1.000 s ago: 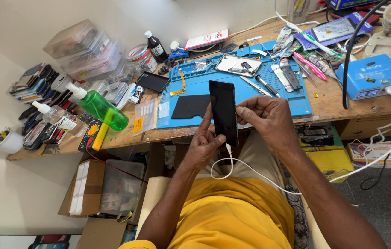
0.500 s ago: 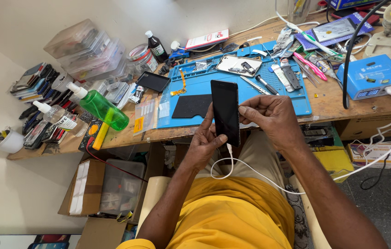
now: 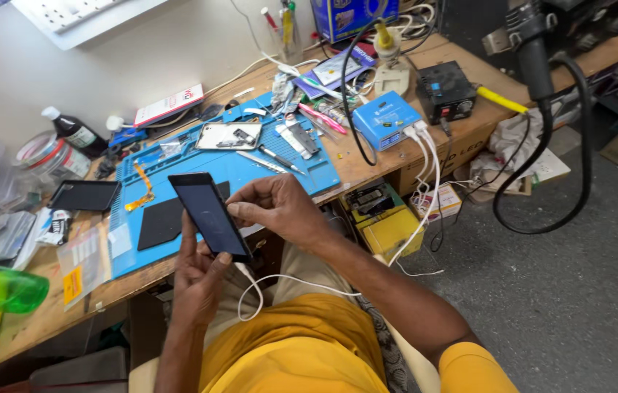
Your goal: The person reassembles a disassembled smartphone on a workbench. They connect internal ribbon cables, place the battery, and secure components with tweezers. Finally, they connect a charging cable and confirm the device powers on and charges.
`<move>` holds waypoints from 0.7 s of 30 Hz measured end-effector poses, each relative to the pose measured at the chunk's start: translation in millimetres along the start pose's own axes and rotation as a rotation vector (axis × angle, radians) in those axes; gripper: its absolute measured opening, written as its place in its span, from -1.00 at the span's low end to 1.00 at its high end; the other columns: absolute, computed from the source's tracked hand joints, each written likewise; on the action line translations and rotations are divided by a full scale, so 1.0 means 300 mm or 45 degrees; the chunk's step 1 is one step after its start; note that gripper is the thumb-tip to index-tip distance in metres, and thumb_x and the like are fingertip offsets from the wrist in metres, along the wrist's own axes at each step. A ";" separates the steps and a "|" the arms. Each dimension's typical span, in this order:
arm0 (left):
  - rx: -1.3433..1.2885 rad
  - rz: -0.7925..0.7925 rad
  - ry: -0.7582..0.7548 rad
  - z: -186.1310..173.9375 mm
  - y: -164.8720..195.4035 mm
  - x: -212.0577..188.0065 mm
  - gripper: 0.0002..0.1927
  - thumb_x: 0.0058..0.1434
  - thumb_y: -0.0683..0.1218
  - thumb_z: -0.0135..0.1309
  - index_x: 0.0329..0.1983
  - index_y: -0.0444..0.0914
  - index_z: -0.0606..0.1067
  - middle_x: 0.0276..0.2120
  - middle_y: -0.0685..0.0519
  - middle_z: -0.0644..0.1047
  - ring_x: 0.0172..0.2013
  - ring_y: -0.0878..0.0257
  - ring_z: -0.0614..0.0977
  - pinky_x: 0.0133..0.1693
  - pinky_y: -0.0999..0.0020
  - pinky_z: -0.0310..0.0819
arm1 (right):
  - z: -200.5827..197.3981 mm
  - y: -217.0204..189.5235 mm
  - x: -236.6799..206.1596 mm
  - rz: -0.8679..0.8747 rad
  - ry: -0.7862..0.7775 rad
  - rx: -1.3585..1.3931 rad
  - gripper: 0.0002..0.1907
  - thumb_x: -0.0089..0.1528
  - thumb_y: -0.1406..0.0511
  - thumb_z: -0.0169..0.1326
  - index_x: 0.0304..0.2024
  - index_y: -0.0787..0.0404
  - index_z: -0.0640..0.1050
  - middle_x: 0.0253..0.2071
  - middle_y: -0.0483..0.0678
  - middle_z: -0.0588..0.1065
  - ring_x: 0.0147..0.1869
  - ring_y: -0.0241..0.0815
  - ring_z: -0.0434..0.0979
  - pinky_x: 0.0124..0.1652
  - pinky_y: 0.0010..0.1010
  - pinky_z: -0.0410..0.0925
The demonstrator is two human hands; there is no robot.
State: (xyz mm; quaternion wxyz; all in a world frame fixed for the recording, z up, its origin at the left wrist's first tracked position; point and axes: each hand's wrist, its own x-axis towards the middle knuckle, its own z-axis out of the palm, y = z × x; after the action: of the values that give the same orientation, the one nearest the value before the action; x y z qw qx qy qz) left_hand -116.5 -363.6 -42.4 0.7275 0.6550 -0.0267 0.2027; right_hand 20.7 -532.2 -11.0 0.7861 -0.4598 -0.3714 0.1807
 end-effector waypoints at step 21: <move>0.251 0.014 0.061 0.000 0.021 -0.001 0.00 0.27 -0.33 0.10 0.64 -0.11 -0.17 0.10 -0.05 0.55 0.05 0.25 0.58 0.13 0.35 0.47 | -0.023 0.057 0.016 0.016 0.058 -0.173 -0.66 0.31 0.21 0.14 -0.04 0.37 0.64 -0.23 -0.01 0.65 -0.17 -0.31 0.65 -0.13 -0.48 0.54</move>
State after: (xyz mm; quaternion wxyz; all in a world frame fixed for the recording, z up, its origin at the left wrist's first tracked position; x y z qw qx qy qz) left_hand -118.9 -363.3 -36.5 0.6587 0.7183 0.0074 0.2239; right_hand 30.1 -524.5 -25.7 0.7602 -0.5184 -0.3619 0.1496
